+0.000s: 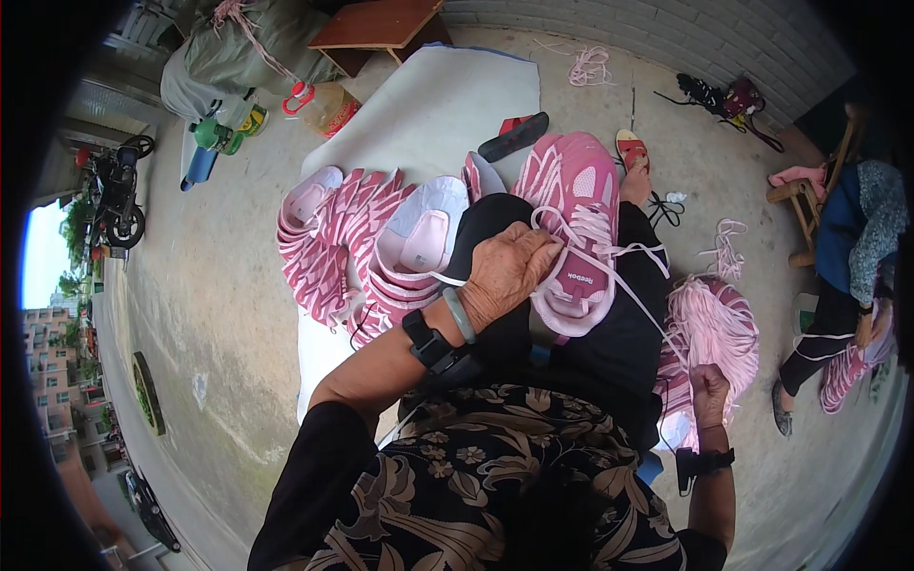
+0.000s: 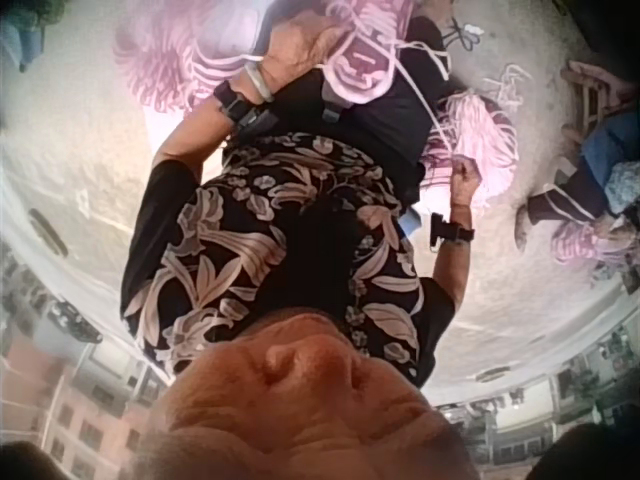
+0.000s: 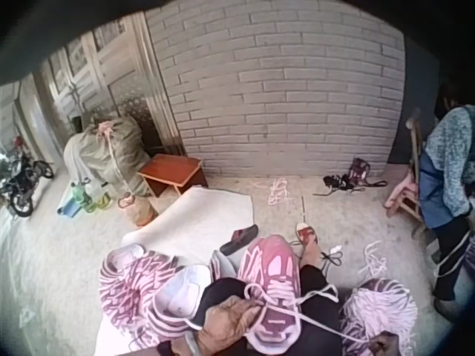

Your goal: The person threads pink shoelaces through the eyelets of a pink Reebok sneaker, pulling the laces tight and arranging them. They handle multiple pink sneakers and bundles of pink laces on the floor, repeating the lacing process on different shoes.

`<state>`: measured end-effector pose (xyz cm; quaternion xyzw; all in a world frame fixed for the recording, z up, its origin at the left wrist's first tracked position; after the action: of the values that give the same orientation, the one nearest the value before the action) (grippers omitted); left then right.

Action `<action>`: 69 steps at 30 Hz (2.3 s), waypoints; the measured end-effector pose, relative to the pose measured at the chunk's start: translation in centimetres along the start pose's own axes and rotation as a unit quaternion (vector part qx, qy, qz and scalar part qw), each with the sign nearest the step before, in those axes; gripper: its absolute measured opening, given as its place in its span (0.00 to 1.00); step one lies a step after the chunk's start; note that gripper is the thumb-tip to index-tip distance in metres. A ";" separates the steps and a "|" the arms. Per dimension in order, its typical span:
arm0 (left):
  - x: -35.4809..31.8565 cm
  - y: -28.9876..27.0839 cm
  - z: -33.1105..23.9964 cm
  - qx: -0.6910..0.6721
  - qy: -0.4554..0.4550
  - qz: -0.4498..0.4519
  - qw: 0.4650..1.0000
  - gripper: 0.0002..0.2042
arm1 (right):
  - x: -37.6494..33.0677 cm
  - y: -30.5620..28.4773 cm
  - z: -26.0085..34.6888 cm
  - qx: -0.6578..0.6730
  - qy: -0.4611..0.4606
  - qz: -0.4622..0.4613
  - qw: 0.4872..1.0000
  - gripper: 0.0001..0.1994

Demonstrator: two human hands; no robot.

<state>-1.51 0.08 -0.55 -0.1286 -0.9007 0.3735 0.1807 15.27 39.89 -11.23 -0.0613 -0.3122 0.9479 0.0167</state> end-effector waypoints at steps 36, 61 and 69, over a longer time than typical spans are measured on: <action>4.0 0.4 2.7 -0.386 -0.226 0.179 0.876 0.25 | 4.8 0.1 13.9 -0.150 -0.248 -0.094 0.953 0.02; 3.9 6.1 -5.1 0.215 0.077 0.038 0.973 0.07 | 12.4 12.4 17.7 0.034 -0.227 -0.016 0.973 0.24; 4.1 7.3 -5.7 0.239 0.152 0.064 0.957 0.09 | 11.8 12.4 17.2 0.103 -0.157 -0.017 0.982 0.31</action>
<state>-2.12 10.19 -1.06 -0.1943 -0.7367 0.5648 0.3171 1.47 20.58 -6.13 0.0958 -0.2124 0.9724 -0.0097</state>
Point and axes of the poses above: each hand's wrist, its own x-axis towards the middle knuckle, its own y-axis out of the palm, z = x × y, the point moved 5 cm from there along x, towards the middle knuckle, and after that the axes turned 6 degrees about z, right-handed, at the moved point
